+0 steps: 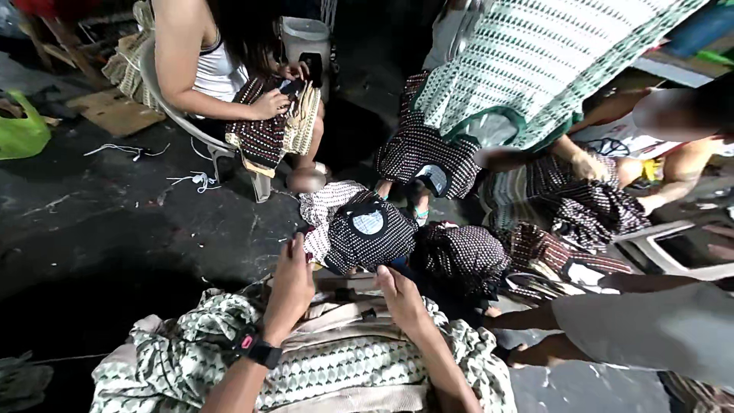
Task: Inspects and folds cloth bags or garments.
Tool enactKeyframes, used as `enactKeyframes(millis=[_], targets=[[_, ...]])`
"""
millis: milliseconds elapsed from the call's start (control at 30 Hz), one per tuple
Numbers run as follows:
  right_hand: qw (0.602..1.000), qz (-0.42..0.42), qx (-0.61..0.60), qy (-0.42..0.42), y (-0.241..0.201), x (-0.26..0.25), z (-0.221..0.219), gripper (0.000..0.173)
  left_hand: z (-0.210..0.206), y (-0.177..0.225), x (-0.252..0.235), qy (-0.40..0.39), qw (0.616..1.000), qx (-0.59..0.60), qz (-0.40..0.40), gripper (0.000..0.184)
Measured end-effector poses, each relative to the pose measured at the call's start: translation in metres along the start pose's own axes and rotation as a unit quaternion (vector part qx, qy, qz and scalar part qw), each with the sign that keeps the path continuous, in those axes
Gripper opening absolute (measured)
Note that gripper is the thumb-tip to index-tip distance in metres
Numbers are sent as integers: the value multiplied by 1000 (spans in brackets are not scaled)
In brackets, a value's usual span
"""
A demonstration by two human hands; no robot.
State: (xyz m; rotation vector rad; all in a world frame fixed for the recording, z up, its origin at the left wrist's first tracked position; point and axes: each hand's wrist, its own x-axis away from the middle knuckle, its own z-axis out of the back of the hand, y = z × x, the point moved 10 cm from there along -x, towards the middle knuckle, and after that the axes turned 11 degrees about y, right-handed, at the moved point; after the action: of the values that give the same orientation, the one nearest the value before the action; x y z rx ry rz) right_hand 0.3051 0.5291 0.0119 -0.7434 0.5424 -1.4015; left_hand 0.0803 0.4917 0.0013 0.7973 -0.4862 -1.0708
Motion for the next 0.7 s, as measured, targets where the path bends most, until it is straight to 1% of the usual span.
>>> enactKeyframes(millis=[33,67,100,133,167,233,267,300,367,433,467,500,567,633,700], targets=[[1000,-9,-16,6,4,1,1,46,-9,13,3,-11,999,-2,-46,58],[999,-21,-28,3,8,1,1,49,-19,25,7,-27,995,10,-91,46],[999,-30,-35,-4,11,2,-1,50,-31,36,12,-50,990,26,-131,31],[999,-36,-39,-10,14,2,-3,51,-44,45,17,-84,984,31,-155,20],[998,-38,-40,-17,15,3,-4,53,-59,47,20,-126,980,18,-155,17],[998,-39,-38,-30,17,4,-6,56,-85,34,26,-210,971,-44,-108,20],[998,-40,-35,-34,18,5,-6,56,-90,27,26,-228,968,-62,-86,21],[998,-43,-32,-37,18,5,-6,56,-90,24,24,-228,968,-66,-79,21],[998,-46,-27,-40,14,7,-4,54,-82,24,19,-194,975,-48,-98,20],[999,-26,-6,-46,10,8,-2,51,-74,23,18,-172,980,-33,-96,21],[999,-6,13,-52,6,8,-1,49,-72,22,18,-175,980,-36,-87,22],[997,16,40,-60,3,8,-2,47,-71,21,19,-184,979,-42,-78,22],[987,43,125,-97,0,11,-6,49,-73,19,22,-203,975,-58,-70,23],[964,31,216,-149,-1,15,-12,52,-74,19,23,-205,974,-63,-75,21],[940,18,289,-181,-5,19,-16,55,-76,19,23,-194,976,-57,-86,22]])
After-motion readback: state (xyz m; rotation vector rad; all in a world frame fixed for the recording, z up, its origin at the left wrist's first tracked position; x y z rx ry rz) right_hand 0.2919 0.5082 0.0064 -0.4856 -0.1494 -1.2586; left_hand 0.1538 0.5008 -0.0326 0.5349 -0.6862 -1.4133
